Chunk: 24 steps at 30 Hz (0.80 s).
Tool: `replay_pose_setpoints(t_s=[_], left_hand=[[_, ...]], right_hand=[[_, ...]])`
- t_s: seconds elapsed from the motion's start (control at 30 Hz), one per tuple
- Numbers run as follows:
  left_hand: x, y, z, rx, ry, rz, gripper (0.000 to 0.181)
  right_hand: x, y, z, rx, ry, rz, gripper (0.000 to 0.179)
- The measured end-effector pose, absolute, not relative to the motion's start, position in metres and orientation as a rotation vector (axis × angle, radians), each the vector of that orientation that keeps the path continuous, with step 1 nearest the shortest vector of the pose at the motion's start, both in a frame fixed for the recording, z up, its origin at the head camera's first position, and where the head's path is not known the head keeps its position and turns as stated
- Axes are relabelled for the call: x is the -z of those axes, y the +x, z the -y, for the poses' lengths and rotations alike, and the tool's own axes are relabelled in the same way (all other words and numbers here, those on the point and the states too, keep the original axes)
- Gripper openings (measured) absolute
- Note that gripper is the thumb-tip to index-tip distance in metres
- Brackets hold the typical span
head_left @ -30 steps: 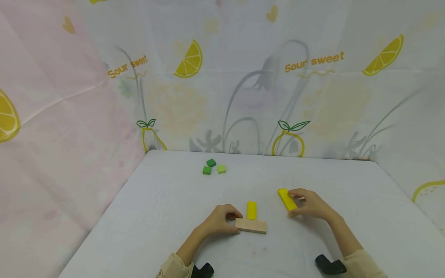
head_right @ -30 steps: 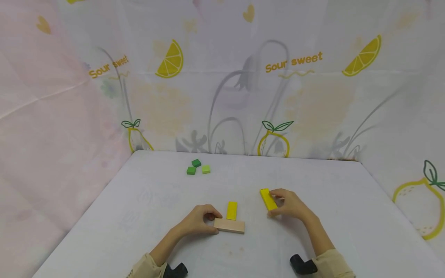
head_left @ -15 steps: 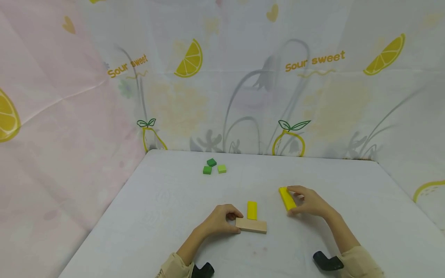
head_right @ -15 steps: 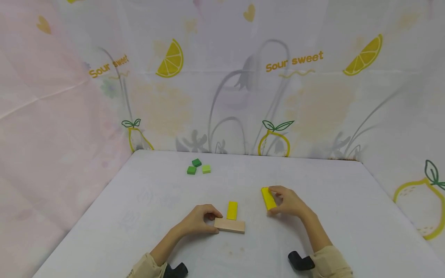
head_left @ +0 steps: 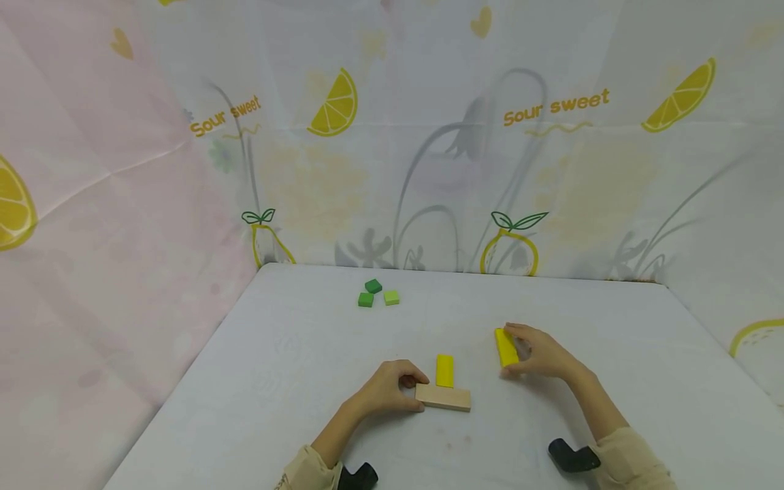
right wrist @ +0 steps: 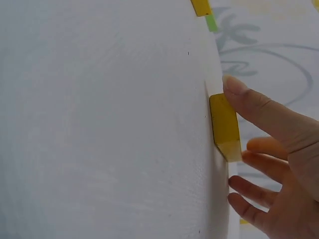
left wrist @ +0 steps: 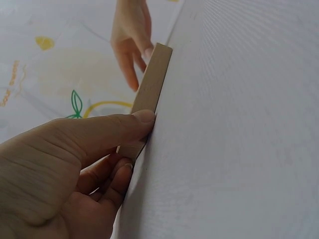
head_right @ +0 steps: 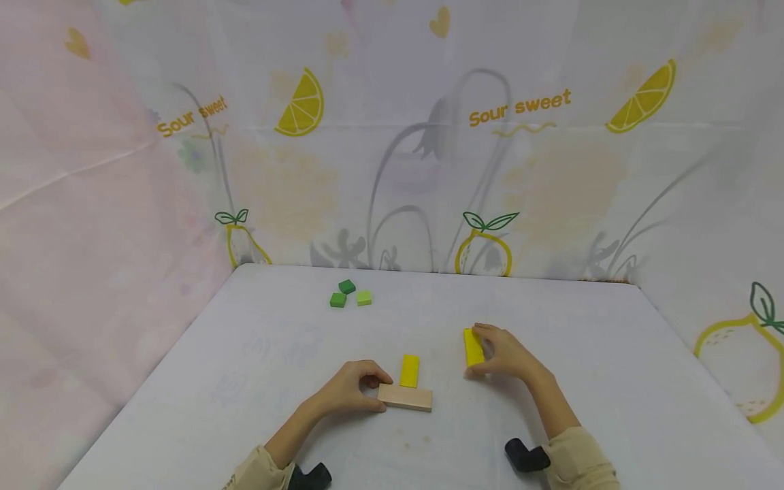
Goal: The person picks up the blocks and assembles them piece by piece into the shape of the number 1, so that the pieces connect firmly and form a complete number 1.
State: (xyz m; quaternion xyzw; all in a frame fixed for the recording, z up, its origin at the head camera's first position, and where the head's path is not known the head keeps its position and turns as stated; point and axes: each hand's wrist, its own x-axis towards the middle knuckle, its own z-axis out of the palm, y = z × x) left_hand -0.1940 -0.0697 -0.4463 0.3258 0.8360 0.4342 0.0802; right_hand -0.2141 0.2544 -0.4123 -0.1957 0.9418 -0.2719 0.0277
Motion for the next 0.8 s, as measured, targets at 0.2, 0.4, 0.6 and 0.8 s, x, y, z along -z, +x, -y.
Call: replay_pose_setpoints(t_s=[0.2,0.4,0.6,0.8], left_hand=[[0.4458,-0.1937,0.0697,-1.295,0.971,-2.503,0.034],[0.4449,-0.1935,0.0689,-1.292,0.971,-2.508,0.034],[0.4448,-0.1928,0.0688,-1.298,0.971,-2.509,0.034],[0.4433,-0.1918,0.0692,-1.298,0.966,-2.512,0.033]], right_hand=[[0.4121,-0.216,-0.2532,0.818,-0.583,-2.894,0.084],[0.4138,-0.2173,-0.2529,0.805,-0.59,-2.917,0.081],[0.4122,-0.2171,-0.2548,0.805,-0.558,-2.895,0.084],[0.4091,-0.2159,-0.2588,0.778,-0.574,-2.861,0.089]])
